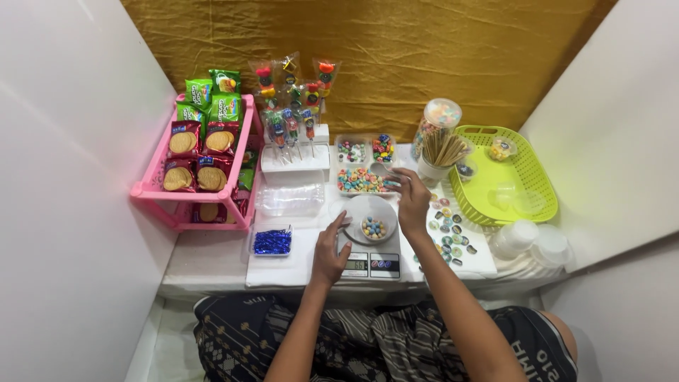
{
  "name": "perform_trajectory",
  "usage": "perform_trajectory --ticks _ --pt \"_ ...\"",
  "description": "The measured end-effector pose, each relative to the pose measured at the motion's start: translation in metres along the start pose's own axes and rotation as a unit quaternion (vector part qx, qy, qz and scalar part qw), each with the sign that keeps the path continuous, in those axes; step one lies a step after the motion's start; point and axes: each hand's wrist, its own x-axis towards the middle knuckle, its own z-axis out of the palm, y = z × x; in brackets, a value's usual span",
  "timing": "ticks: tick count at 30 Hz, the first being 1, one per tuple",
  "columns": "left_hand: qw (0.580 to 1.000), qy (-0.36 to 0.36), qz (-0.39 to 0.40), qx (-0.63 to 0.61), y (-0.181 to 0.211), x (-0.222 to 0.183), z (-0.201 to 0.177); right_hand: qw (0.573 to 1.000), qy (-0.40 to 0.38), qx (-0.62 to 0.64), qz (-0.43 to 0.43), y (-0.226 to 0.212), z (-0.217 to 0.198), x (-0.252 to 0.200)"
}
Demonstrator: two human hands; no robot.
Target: Weighing small colorful candies into a bowl using a spoon and manual finger adjustments on a digital scale.
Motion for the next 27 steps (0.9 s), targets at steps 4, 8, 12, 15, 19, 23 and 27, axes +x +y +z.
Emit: perform_trajectory --ticks 4,8,12,15,19,23,27 --pt "1.0 -0.004 -0.009 0.001 0.001 0.001 -0.001 0.999 -0.046 0.004 0.022 0.035 0.018 0.035" --pt "1.0 -0.011 -0.027 0.0 0.003 0.003 -0.002 0.993 -0.108 -0.024 0.04 0.051 0.033 0.062" --pt "0.999 -0.012 -0.031 -0.002 0.001 0.001 -0.002 0.979 -0.172 -0.093 0.054 0.058 0.049 0.081" --pt "1.0 -0.011 -0.022 -0.006 -0.002 0.003 -0.002 0.975 -0.185 -0.099 0.067 0.08 0.056 0.092" --pt "1.0 -0.01 -0.008 -0.005 -0.003 0.003 -0.002 0.976 -0.175 -0.094 0.089 0.092 0.065 0.1" --pt "1.0 -0.01 0.0 -0.016 -0.002 0.004 -0.003 0.98 -0.156 -0.077 0.092 0.089 0.067 0.109" --pt "1.0 -0.009 0.008 -0.02 -0.001 0.004 -0.003 0.984 -0.144 -0.061 0.086 0.087 0.068 0.117"
